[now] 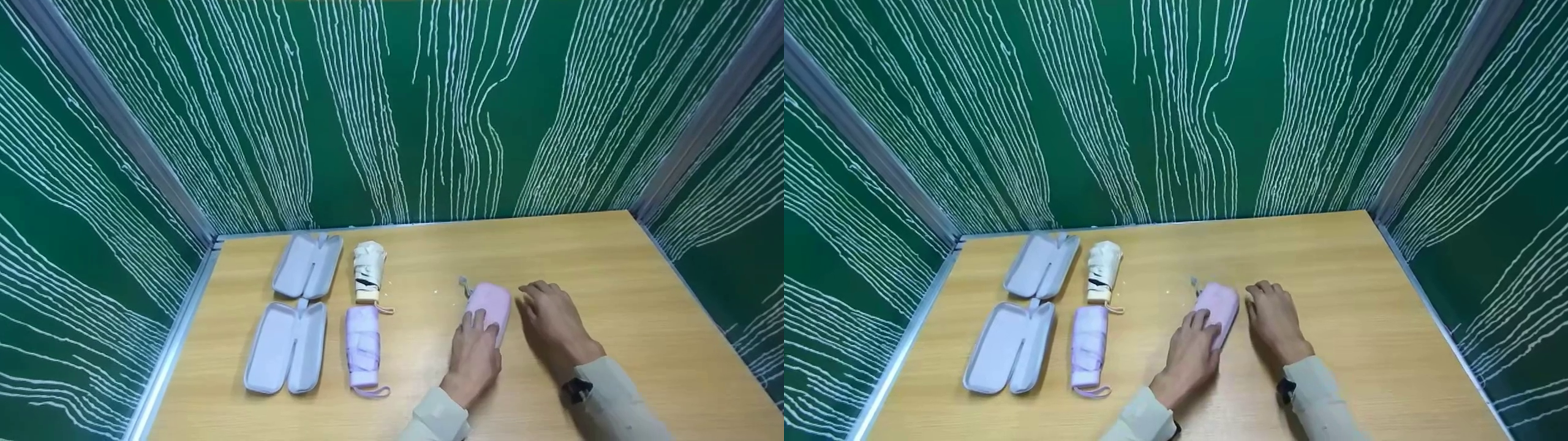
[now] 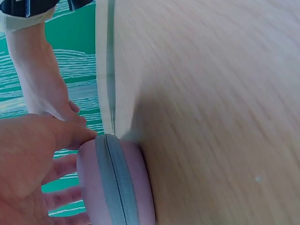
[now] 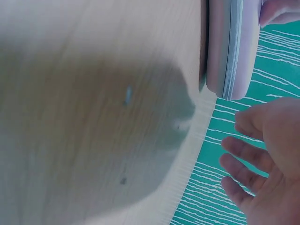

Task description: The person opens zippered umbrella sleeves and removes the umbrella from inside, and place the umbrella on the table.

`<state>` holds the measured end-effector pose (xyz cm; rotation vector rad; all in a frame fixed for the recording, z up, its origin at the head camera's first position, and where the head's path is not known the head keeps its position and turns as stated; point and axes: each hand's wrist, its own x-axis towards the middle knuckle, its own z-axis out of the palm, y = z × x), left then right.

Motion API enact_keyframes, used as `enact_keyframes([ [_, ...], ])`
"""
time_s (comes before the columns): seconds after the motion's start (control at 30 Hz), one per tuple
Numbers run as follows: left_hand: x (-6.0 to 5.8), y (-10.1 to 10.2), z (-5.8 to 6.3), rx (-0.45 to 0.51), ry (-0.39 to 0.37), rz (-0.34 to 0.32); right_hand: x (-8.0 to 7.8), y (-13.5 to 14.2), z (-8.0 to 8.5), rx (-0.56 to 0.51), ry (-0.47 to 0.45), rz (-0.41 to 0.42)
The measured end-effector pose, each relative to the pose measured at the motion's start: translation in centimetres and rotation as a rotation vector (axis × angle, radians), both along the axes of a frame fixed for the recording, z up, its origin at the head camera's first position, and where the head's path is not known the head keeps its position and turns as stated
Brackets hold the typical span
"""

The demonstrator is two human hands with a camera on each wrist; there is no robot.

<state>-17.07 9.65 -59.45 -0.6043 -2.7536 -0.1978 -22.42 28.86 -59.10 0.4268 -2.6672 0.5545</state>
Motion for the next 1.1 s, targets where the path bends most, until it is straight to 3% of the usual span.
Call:
enact_keyframes([
  [0.33, 0.2, -0.3, 0.6, -0.052, -0.081, 0.012, -0.9, -0.2, -0.2, 0.015, -0.061, 0.044],
  [0.53, 0.3, -0.6, 0.4, -0.053, -0.043, 0.003, -1.2, -0.7, 0.1, 0.020, -0.124, 0.067],
  [0.83, 0.6, -0.9, 0.7, -0.164, 0.001, -0.017, -2.5, -0.8, 0.3, 0.067, -0.147, 0.133],
  [1.1, 1.1, -1.1, 0.7, -0.179, -0.086, -0.035, -3.5, -0.7, -0.3, 0.042, -0.227, 0.181],
])
